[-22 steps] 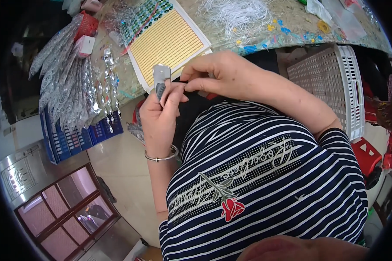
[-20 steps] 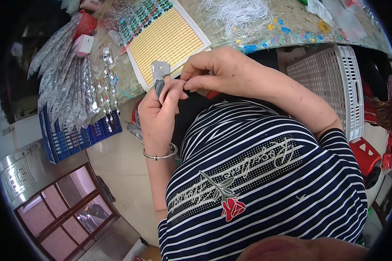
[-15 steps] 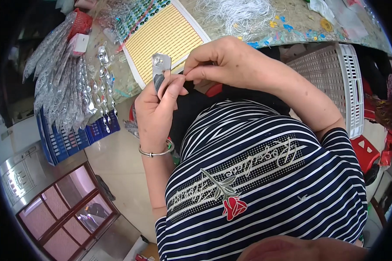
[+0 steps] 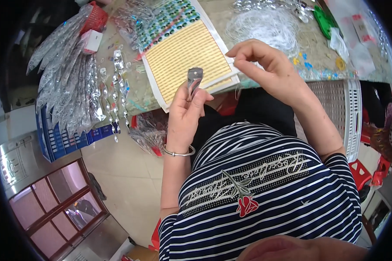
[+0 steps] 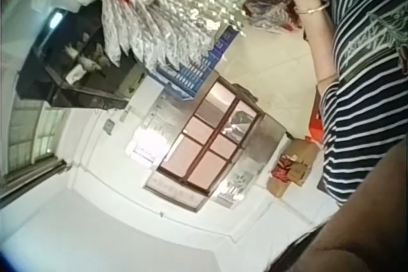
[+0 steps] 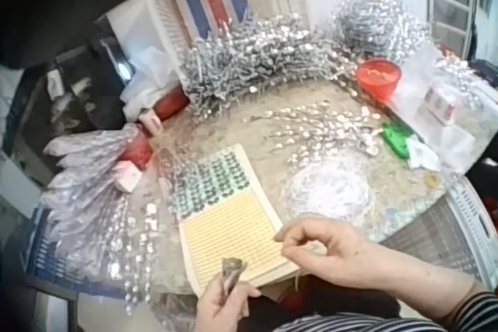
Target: Apply stickers to small decorative toy components from a sticker sheet.
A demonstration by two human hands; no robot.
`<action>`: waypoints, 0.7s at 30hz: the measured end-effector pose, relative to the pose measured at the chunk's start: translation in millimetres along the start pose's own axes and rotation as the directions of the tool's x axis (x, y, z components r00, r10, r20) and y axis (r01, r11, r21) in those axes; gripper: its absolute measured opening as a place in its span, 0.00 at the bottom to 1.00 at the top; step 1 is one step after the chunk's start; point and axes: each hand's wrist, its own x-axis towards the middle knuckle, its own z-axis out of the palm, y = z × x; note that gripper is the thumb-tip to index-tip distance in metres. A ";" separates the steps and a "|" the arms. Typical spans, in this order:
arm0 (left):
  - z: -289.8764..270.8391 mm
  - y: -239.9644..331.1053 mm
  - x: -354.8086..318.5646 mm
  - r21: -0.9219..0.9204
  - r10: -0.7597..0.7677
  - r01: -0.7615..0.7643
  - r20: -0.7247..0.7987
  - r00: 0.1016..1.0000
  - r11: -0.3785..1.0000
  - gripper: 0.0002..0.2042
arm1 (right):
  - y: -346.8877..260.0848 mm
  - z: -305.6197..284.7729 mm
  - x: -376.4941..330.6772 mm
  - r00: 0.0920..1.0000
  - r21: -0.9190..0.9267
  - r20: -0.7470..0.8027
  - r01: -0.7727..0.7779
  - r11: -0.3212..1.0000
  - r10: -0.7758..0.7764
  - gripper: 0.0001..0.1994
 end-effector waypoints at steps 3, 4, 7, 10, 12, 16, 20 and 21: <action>-4.3 -2.8 7.0 -0.117 0.026 -0.029 -0.029 0.999 0.993 0.18 | -6.4 6.1 8.4 0.986 0.312 0.004 -0.162 0.936 0.169 0.04; -8.6 -3.2 7.7 -0.124 0.024 -0.024 0.002 1.000 0.992 0.19 | -7.2 9.8 9.8 0.988 0.371 0.049 -0.156 0.915 0.149 0.05; -17.1 -10.0 9.3 -0.122 0.033 -0.033 -0.001 0.999 0.992 0.19 | -21.7 21.2 16.3 0.930 0.380 0.214 -0.360 0.852 0.298 0.05; -23.0 -10.2 9.8 -0.152 0.011 -0.011 0.002 1.000 0.988 0.21 | -22.0 35.8 20.0 0.940 0.320 0.209 -0.325 0.890 0.269 0.04; -27.5 -6.1 7.5 -0.168 -0.002 0.002 0.002 1.000 0.986 0.21 | -22.8 44.2 23.7 0.940 0.304 0.186 -0.332 0.893 0.286 0.04; -36.8 -6.4 3.5 -0.186 -0.026 0.031 0.028 0.999 0.982 0.22 | -21.4 56.9 29.8 0.944 0.229 0.154 -0.320 0.919 0.291 0.04; -41.2 -11.9 0.2 -0.211 -0.003 0.006 0.015 1.000 0.977 0.22 | -23.5 64.4 31.2 0.975 0.011 0.095 -0.204 0.979 0.202 0.04; -41.3 -13.1 -0.2 -0.213 -0.002 0.004 0.012 1.000 0.977 0.22 | -23.9 65.7 30.5 0.982 -0.037 0.076 -0.172 0.984 0.174 0.04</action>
